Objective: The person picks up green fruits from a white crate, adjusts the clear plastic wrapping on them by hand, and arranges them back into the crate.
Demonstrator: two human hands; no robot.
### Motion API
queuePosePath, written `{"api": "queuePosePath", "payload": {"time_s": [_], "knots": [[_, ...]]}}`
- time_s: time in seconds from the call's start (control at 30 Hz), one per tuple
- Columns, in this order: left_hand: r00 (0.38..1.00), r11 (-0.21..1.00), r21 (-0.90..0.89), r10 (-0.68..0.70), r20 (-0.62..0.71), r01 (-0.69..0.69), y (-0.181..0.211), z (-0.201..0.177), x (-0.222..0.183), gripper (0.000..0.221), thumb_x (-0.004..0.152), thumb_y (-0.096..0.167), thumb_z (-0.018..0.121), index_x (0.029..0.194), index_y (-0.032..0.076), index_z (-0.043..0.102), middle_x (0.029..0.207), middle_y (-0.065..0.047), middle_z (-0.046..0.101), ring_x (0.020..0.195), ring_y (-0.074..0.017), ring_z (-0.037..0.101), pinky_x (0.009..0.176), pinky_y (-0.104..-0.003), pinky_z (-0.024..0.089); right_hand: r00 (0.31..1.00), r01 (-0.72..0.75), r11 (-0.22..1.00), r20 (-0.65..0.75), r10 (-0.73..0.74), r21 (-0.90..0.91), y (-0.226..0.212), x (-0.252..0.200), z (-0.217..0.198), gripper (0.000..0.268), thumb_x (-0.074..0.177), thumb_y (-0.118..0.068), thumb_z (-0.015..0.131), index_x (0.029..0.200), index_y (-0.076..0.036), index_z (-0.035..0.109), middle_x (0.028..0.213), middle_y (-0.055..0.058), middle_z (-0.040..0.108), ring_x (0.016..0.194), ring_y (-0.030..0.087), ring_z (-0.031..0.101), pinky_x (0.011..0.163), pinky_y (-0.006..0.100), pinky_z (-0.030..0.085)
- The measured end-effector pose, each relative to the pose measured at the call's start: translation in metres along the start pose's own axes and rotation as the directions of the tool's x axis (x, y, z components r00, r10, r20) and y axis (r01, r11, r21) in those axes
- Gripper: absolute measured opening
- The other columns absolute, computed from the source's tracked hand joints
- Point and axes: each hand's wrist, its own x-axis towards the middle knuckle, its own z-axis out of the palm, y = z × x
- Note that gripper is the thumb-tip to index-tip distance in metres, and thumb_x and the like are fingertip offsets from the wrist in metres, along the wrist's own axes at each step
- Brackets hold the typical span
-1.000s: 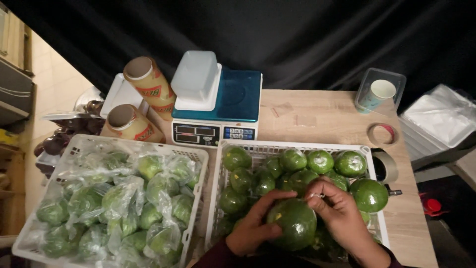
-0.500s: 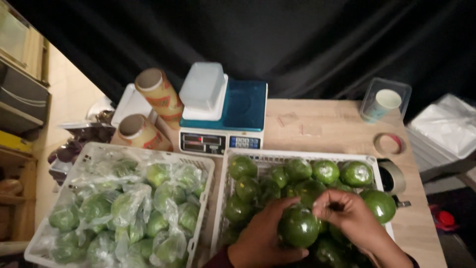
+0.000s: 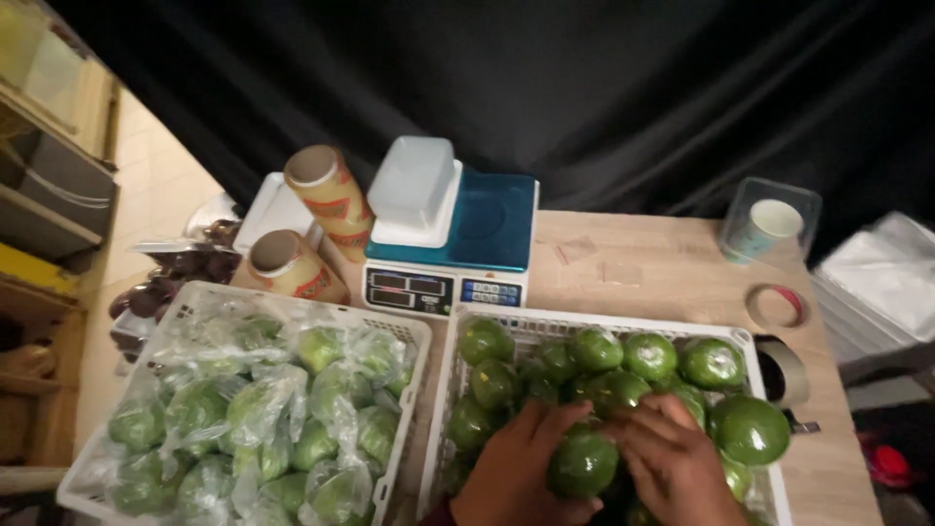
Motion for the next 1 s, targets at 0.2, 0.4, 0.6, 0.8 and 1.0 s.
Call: {"api": "queuePosePath", "payload": {"time_s": [0.2, 0.4, 0.6, 0.8, 1.0], "knots": [[0.984, 0.990, -0.009, -0.138, 0.113, 0.140, -0.007, -0.004, -0.001, 0.083, 0.078, 0.051, 0.071, 0.152, 0.026, 0.043, 0.132, -0.021, 0.047, 0.108, -0.0503, 0.061, 0.091, -0.054, 0.049, 1.000, -0.026, 0.984, -0.018, 0.023, -0.175, 0.004, -0.008, 0.010, 0.019, 0.087, -0.027, 0.070, 0.100, -0.022, 0.082, 0.102, -0.004, 0.077, 0.087, 0.025, 0.058, 0.080, 0.040, 0.051], [0.986, 0.992, 0.054, 0.102, 0.131, -0.110, -0.026, 0.012, -0.009, 0.078, 0.086, 0.024, 0.070, 0.157, 0.022, 0.037, 0.127, -0.024, 0.052, 0.101, -0.0488, 0.060, 0.069, -0.057, 0.048, 0.972, -0.233, 0.972, 0.035, 0.232, 0.019, 0.042, -0.030, 0.020, 0.017, 0.084, -0.032, 0.071, 0.086, -0.027, 0.087, 0.087, -0.012, 0.085, 0.086, 0.013, 0.067, 0.077, 0.027, 0.052], [0.541, 0.679, 0.078, -0.644, 0.541, 0.730, 0.090, -0.066, 0.036, 0.070, 0.079, 0.074, 0.040, 0.140, 0.041, 0.052, 0.140, -0.011, 0.050, 0.135, -0.0337, 0.051, 0.106, -0.043, 0.039, 0.744, -0.668, 0.395, 0.557, 0.370, 0.630, 0.089, -0.044, 0.016, 0.029, 0.082, 0.023, 0.083, 0.100, 0.003, 0.072, 0.072, 0.011, 0.057, 0.065, 0.022, 0.057, 0.061, 0.033, 0.040], [0.567, 0.682, 0.082, -0.663, 0.490, 0.727, 0.050, -0.022, 0.019, 0.059, 0.082, 0.076, 0.053, 0.110, 0.024, 0.060, 0.127, -0.009, 0.064, 0.122, -0.0283, 0.062, 0.096, -0.041, 0.044, 0.719, -0.692, 0.155, 0.652, 0.240, 0.705, 0.074, -0.049, 0.020, 0.038, 0.079, -0.010, 0.091, 0.104, 0.001, 0.065, 0.090, 0.011, 0.063, 0.077, 0.017, 0.058, 0.066, 0.032, 0.040], [0.604, 0.650, -0.035, -0.683, 0.411, 0.759, -0.010, 0.008, -0.008, 0.065, 0.070, 0.078, 0.060, 0.124, 0.042, 0.064, 0.122, 0.008, 0.072, 0.118, -0.0079, 0.068, 0.102, -0.026, 0.044, 0.703, -0.640, 0.257, 0.416, 0.577, 0.724, 0.149, -0.065, -0.005, 0.021, 0.087, -0.002, 0.077, 0.102, -0.001, 0.062, 0.074, 0.011, 0.061, 0.056, 0.013, 0.045, 0.049, 0.029, 0.032]]}}
